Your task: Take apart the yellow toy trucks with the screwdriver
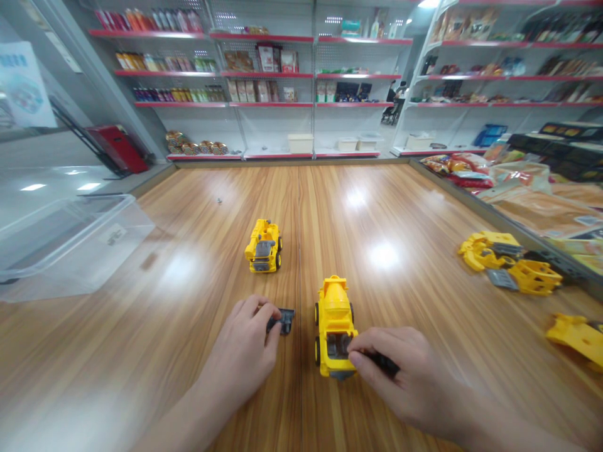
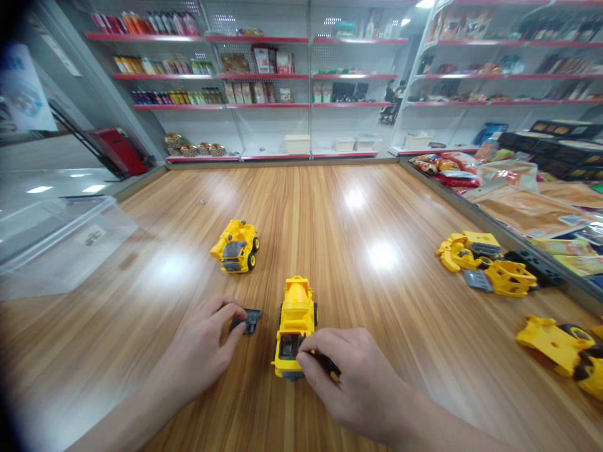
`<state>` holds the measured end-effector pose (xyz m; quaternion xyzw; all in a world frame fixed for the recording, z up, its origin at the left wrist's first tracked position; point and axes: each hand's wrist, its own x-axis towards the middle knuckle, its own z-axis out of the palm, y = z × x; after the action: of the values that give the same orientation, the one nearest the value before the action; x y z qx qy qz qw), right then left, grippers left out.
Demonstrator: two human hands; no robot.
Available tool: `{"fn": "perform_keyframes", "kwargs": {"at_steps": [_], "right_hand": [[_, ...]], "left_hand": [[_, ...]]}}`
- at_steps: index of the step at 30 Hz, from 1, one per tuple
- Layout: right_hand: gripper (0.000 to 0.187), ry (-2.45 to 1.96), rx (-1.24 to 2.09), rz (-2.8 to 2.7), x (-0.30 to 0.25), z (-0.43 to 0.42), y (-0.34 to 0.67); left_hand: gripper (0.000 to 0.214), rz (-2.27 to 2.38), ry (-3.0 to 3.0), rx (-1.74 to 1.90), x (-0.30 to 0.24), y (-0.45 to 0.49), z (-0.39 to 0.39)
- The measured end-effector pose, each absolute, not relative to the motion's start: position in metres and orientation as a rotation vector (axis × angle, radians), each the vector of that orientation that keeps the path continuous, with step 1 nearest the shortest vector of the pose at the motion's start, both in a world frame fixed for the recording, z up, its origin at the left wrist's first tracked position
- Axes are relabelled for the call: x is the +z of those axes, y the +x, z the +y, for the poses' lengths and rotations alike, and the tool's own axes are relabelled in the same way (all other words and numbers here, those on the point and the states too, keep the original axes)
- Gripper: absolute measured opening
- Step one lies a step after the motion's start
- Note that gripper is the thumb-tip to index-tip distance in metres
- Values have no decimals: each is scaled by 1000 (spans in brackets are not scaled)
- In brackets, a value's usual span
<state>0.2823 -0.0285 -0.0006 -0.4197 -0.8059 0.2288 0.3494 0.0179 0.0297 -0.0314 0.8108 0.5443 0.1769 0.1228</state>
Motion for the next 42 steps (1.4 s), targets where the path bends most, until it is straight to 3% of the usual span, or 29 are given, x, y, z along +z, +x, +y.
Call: {"fn": "perform_keyframes", "kwargs": {"at_steps": [18, 33, 42], "right_hand": [[8, -1079, 586, -2086, -2, -30, 283], [8, -1093, 595, -2080, -1, -29, 283], [8, -1087, 606, -2079, 0, -29, 283]], "left_hand": [[28, 1515, 2300, 558, -28, 14, 33], [26, 1456, 2342, 581, -41, 10, 38], [11, 1471, 2342, 551, -40, 10, 38]]}}
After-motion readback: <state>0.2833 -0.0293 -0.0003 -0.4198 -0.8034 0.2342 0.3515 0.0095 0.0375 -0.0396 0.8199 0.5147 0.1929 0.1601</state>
